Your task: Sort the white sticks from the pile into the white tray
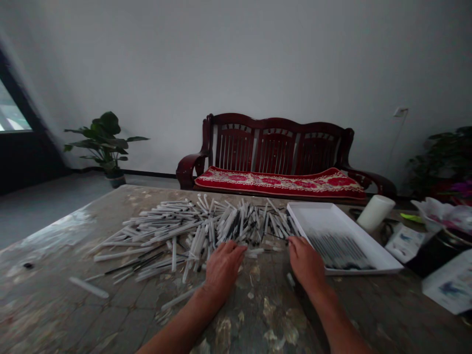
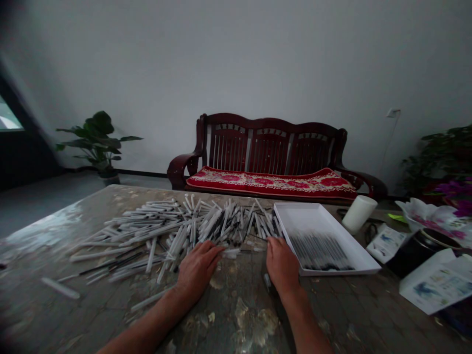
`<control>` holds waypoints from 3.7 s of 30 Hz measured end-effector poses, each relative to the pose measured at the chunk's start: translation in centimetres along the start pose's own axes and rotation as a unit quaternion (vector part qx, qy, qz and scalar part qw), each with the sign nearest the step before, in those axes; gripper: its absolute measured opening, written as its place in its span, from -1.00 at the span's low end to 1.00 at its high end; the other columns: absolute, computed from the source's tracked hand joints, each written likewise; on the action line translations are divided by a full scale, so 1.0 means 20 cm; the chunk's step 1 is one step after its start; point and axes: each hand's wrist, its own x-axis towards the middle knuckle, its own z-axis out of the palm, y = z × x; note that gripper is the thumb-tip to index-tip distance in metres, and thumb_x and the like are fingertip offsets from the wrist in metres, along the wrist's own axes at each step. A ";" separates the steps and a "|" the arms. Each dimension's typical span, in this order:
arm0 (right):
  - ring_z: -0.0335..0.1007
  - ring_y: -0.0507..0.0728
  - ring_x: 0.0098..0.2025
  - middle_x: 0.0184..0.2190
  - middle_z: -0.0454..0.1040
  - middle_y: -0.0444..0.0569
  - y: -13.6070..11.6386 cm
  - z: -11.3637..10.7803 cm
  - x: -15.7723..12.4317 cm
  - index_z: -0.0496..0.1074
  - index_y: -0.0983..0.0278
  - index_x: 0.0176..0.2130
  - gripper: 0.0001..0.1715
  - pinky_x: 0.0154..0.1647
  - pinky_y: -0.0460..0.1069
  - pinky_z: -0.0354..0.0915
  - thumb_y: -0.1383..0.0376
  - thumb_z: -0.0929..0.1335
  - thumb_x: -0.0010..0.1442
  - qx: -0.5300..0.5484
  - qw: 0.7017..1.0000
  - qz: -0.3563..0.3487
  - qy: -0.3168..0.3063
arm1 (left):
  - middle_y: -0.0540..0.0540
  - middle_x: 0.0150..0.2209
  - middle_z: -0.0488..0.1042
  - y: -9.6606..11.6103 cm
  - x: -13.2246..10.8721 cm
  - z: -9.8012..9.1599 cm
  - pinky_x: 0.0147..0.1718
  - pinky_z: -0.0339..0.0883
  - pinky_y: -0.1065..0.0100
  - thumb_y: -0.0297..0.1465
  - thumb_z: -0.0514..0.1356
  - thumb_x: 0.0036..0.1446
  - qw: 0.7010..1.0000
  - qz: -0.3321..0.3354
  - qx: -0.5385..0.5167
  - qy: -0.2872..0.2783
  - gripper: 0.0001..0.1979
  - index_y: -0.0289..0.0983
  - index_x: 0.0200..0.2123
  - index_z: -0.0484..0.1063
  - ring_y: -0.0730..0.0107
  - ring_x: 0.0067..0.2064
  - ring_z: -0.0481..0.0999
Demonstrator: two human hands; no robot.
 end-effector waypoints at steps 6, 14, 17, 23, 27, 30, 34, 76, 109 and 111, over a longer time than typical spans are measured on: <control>0.42 0.13 -0.17 -0.27 0.51 -0.02 0.02 -0.03 0.00 0.48 0.22 -0.28 -0.68 -0.12 -0.05 0.26 0.30 0.16 0.20 0.196 0.977 -0.064 0.059 | -0.08 -0.16 0.51 -0.04 0.02 0.00 -0.13 0.30 0.32 -0.38 0.07 0.28 0.999 -0.044 0.002 0.020 -0.73 -0.14 -0.05 0.53 0.26 -0.10 0.48; 0.40 0.11 -0.28 -0.39 0.46 -0.09 0.02 -0.01 -0.02 0.46 0.22 -0.37 -0.74 -0.23 -0.06 0.25 0.32 0.20 0.15 0.267 0.952 -0.111 0.098 | -0.08 -0.18 0.52 -0.04 0.02 0.01 -0.14 0.29 0.33 -0.36 0.08 0.29 0.999 -0.043 0.004 0.031 -0.73 -0.13 -0.06 0.54 0.27 -0.12 0.49; 0.39 0.11 -0.27 -0.39 0.45 -0.09 0.01 0.00 -0.02 0.46 0.21 -0.36 -0.74 -0.22 -0.06 0.24 0.34 0.20 0.16 0.263 0.954 -0.121 0.084 | -0.08 -0.19 0.52 -0.04 0.01 0.01 -0.15 0.29 0.33 -0.37 0.09 0.28 0.999 -0.031 0.005 0.032 -0.74 -0.13 -0.05 0.54 0.27 -0.13 0.49; 0.36 0.11 -0.26 -0.38 0.41 -0.07 0.01 -0.01 -0.04 0.44 0.23 -0.33 -0.74 -0.21 -0.04 0.21 0.36 0.18 0.21 0.223 0.958 -0.155 0.095 | -0.08 -0.21 0.51 -0.05 0.01 0.01 -0.21 0.28 0.33 -0.38 0.11 0.27 0.999 0.000 0.034 0.035 -0.75 -0.12 -0.05 0.54 0.27 -0.16 0.47; 0.34 0.12 -0.28 -0.40 0.38 -0.06 -0.01 -0.03 -0.05 0.43 0.24 -0.32 -0.75 -0.23 -0.01 0.20 0.36 0.19 0.22 0.183 0.955 -0.207 0.112 | -0.09 -0.18 0.52 -0.06 0.01 0.01 -0.22 0.28 0.30 -0.43 0.15 0.23 0.996 0.040 0.077 0.033 -0.71 -0.10 -0.01 0.51 0.24 -0.17 0.45; 0.35 0.13 -0.27 -0.38 0.40 -0.06 -0.05 -0.02 -0.07 0.43 0.23 -0.31 -0.76 -0.22 -0.01 0.23 0.36 0.20 0.23 0.192 0.952 -0.223 0.083 | -0.09 -0.17 0.52 -0.03 0.00 0.02 -0.22 0.28 0.29 -0.47 0.17 0.20 0.993 0.080 0.081 0.027 -0.67 -0.10 0.01 0.49 0.22 -0.17 0.43; 0.40 0.11 -0.10 -0.18 0.47 -0.03 -0.14 0.04 -0.12 0.41 0.20 -0.08 -0.69 -0.06 -0.01 0.29 0.33 0.16 0.31 0.300 0.931 -0.208 0.012 | -0.10 -0.21 0.52 0.01 -0.01 0.04 -0.24 0.31 0.30 -0.47 0.16 0.21 0.992 0.098 0.071 0.026 -0.68 -0.12 0.02 0.48 0.22 -0.19 0.44; 0.38 0.17 -0.24 -0.33 0.52 0.05 0.14 0.16 0.10 0.57 0.21 -0.29 -0.74 -0.20 0.00 0.22 0.42 0.29 0.19 -0.058 0.988 -0.118 0.075 | 0.02 -0.53 0.47 0.12 0.05 0.08 -0.52 0.41 0.53 -0.51 0.21 0.19 0.468 -0.403 -0.783 0.068 -0.83 -0.30 -0.46 0.34 0.51 -0.48 0.56; 0.46 0.13 -0.41 -0.48 0.54 -0.09 -0.22 0.20 -0.11 0.49 0.24 -0.40 -0.84 -0.34 -0.01 0.37 0.20 0.41 0.00 0.453 0.890 0.034 0.025 | -0.02 -0.50 0.53 0.09 0.05 0.12 -0.49 0.41 0.55 -0.48 0.34 0.05 0.511 -0.373 -0.774 0.029 -0.89 -0.33 -0.35 0.46 0.52 -0.48 0.54; 0.47 0.14 -0.41 -0.48 0.55 -0.08 -0.22 0.19 -0.11 0.51 0.24 -0.40 -0.82 -0.34 -0.01 0.37 0.19 0.42 -0.01 0.455 0.889 0.040 0.032 | -0.02 -0.50 0.53 0.10 0.05 0.12 -0.49 0.41 0.55 -0.48 0.34 0.06 0.513 -0.375 -0.772 0.030 -0.90 -0.33 -0.35 0.46 0.53 -0.48 0.54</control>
